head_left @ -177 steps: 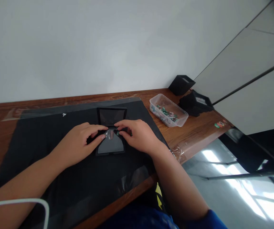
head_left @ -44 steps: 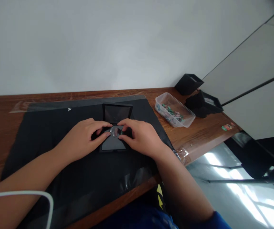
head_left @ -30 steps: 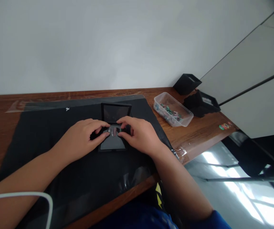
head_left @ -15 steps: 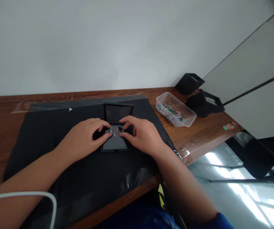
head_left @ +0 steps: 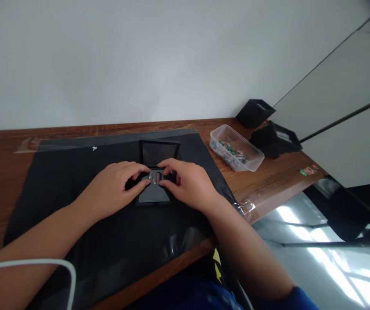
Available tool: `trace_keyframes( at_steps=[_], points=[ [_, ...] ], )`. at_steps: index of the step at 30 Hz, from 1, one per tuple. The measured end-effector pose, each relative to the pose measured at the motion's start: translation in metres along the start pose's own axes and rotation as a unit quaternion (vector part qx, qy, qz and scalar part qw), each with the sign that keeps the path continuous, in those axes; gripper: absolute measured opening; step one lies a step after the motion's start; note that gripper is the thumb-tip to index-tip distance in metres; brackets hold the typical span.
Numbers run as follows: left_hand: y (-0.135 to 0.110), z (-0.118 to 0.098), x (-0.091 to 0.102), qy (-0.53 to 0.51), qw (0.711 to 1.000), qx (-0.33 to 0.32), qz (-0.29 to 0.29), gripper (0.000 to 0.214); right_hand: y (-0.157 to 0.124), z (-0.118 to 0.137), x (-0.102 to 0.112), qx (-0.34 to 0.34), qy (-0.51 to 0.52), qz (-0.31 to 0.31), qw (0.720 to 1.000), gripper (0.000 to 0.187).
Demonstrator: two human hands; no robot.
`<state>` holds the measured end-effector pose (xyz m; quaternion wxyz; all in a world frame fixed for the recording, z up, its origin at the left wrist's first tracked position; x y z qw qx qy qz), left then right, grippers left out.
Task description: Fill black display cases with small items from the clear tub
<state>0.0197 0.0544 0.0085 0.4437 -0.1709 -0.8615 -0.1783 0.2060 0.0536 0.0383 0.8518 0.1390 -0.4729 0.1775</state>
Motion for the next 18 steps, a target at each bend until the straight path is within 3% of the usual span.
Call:
trace_keyframes(
  at_steps=[7,13,18],
  points=[
    [-0.001,0.000,0.001,0.007,1.000,-0.009,-0.002,0.042,0.001,-0.001,-0.002,0.013,0.002,0.001,1.000,0.035],
    [-0.002,-0.002,0.004,0.034,0.999,-0.021,-0.015,0.043,-0.001,0.003,0.002,0.030,0.024,0.004,0.999,0.044],
    [-0.004,-0.002,0.008,0.052,0.998,-0.012,-0.037,0.043,-0.005,0.000,0.020,0.025,0.053,-0.017,0.998,0.026]
  ],
)
Point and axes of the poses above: each hand's wrist, its own y-axis towards the middle knuckle, its own x-axis out of the back of the hand, z = x × y, the point moved 6 cm from there along y, towards the middle knuckle, and after that the axes turned 3 degrees about -y, right-handed, at the moved point
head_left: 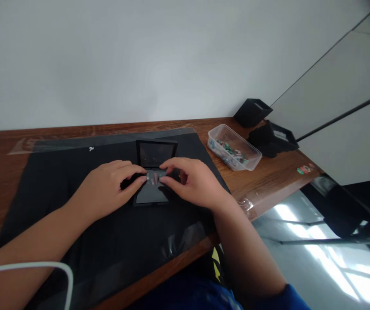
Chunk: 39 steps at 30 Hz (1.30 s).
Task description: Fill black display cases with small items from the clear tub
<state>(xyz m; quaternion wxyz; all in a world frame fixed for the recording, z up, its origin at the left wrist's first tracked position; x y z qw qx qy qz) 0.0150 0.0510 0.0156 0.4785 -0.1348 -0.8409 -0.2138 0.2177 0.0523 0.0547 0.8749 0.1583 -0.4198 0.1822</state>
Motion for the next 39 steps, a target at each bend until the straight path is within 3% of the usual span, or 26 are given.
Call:
trace_keyframes(
  at_steps=[6,8,12,31,36,39],
  points=[
    [0.000,0.002,0.000,-0.021,0.999,0.025,0.003,0.045,-0.004,-0.025,0.026,-0.086,-0.046,0.017,0.995,0.018],
    [0.001,0.002,-0.001,-0.031,0.999,0.029,0.007,0.046,-0.005,-0.034,0.026,-0.115,-0.074,0.044,0.990,0.011],
    [0.001,0.004,-0.003,-0.047,0.998,0.033,0.009,0.046,-0.005,-0.042,0.018,-0.134,-0.110,0.085,0.981,0.016],
    [0.001,0.009,-0.006,-0.070,0.996,0.053,0.029,0.045,0.000,-0.038,0.011,-0.093,-0.113,0.066,0.987,0.005],
    [0.002,0.008,-0.006,-0.069,0.996,0.051,0.027,0.045,0.004,-0.030,0.014,-0.036,-0.016,-0.010,0.999,0.006],
    [0.002,0.009,-0.006,-0.067,0.996,0.051,0.027,0.046,0.005,-0.025,0.008,0.003,0.037,-0.018,0.999,0.010]
  ],
)
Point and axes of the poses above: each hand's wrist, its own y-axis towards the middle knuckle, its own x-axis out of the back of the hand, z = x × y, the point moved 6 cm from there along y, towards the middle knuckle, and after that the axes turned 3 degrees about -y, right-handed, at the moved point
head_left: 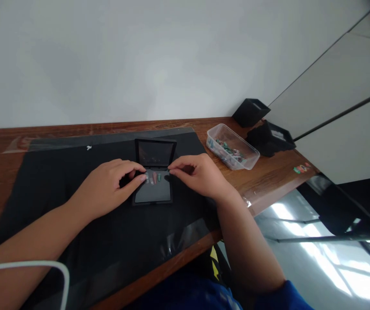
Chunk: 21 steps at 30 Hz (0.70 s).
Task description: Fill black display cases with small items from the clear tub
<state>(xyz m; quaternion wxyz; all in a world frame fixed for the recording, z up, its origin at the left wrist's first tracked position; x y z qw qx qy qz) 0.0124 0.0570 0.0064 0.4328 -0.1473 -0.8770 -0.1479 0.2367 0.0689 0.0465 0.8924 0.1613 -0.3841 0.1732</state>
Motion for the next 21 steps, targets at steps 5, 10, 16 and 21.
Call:
trace_keyframes(
  at_steps=[5,10,16,21],
  points=[
    [0.000,0.000,0.000,0.002,1.000,-0.002,-0.002,0.046,0.002,0.007,-0.010,0.025,-0.037,0.009,0.999,0.013],
    [0.000,-0.001,-0.001,0.015,1.000,0.007,0.011,0.045,0.003,0.009,-0.014,0.040,-0.076,0.008,0.996,0.006],
    [0.000,0.000,-0.001,0.016,1.000,0.005,0.015,0.046,0.005,0.004,-0.018,0.040,-0.062,0.016,0.997,0.008],
    [0.000,0.000,-0.002,0.019,1.000,-0.001,0.014,0.046,0.004,0.005,-0.017,0.043,-0.026,0.020,0.999,0.016]
  ],
)
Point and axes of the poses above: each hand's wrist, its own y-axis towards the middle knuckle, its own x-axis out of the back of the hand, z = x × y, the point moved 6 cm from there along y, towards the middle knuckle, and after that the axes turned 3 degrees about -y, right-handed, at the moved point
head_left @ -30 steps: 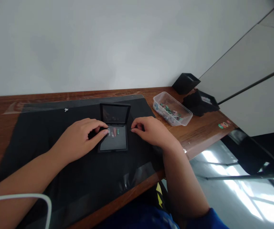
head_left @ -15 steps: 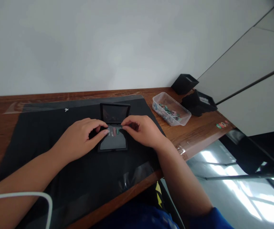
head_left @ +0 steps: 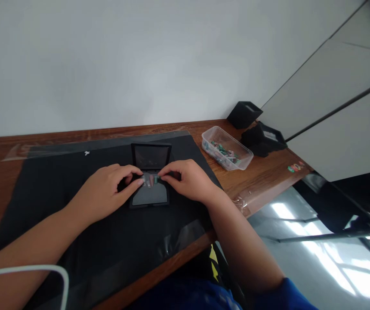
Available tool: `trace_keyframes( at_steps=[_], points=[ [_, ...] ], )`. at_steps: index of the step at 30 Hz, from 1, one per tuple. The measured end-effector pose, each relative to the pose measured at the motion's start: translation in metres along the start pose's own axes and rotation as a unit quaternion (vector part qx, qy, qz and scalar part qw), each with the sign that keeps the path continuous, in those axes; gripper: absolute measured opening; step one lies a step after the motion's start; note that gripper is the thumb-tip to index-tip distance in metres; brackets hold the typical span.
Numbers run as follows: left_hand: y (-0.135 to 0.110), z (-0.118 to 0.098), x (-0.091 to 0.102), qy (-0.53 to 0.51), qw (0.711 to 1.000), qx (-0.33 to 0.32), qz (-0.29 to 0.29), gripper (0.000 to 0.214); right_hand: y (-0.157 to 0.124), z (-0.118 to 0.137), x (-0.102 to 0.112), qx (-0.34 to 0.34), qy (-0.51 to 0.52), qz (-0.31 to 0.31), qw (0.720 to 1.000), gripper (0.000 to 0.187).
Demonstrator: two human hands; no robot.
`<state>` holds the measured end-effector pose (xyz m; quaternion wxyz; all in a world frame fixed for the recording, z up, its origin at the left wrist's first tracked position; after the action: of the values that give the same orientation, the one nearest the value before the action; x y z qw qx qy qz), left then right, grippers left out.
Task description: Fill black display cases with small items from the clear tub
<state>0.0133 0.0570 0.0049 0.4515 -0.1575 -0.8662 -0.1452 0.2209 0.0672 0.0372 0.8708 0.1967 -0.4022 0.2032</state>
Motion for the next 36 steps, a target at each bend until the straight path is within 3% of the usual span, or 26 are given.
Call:
trace_keyframes(
  at_steps=[7,14,29,36],
  points=[
    [0.000,0.000,0.001,-0.005,1.000,0.000,0.001,0.046,-0.001,-0.002,0.002,0.001,0.070,0.008,0.998,0.022],
    [0.001,-0.003,0.002,-0.008,1.000,-0.001,0.007,0.048,-0.002,0.002,-0.001,-0.020,0.045,0.028,0.998,0.026],
    [0.000,-0.001,0.001,0.002,1.000,0.002,0.005,0.043,-0.003,0.004,0.006,-0.026,-0.006,0.000,1.000,0.034],
    [0.000,-0.003,0.002,0.003,1.000,-0.019,-0.008,0.044,-0.005,0.011,0.001,0.009,-0.008,0.001,1.000,0.029]
  ],
)
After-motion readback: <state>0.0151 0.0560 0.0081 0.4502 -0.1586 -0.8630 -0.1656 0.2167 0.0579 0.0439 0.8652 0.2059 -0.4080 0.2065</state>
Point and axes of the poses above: each hand's wrist, its own y-axis towards the middle knuckle, its own x-axis out of the back of the hand, z = x × y, the point moved 6 cm from there along y, towards the middle knuckle, and after that the axes turned 3 degrees about -y, right-handed, at the moved point
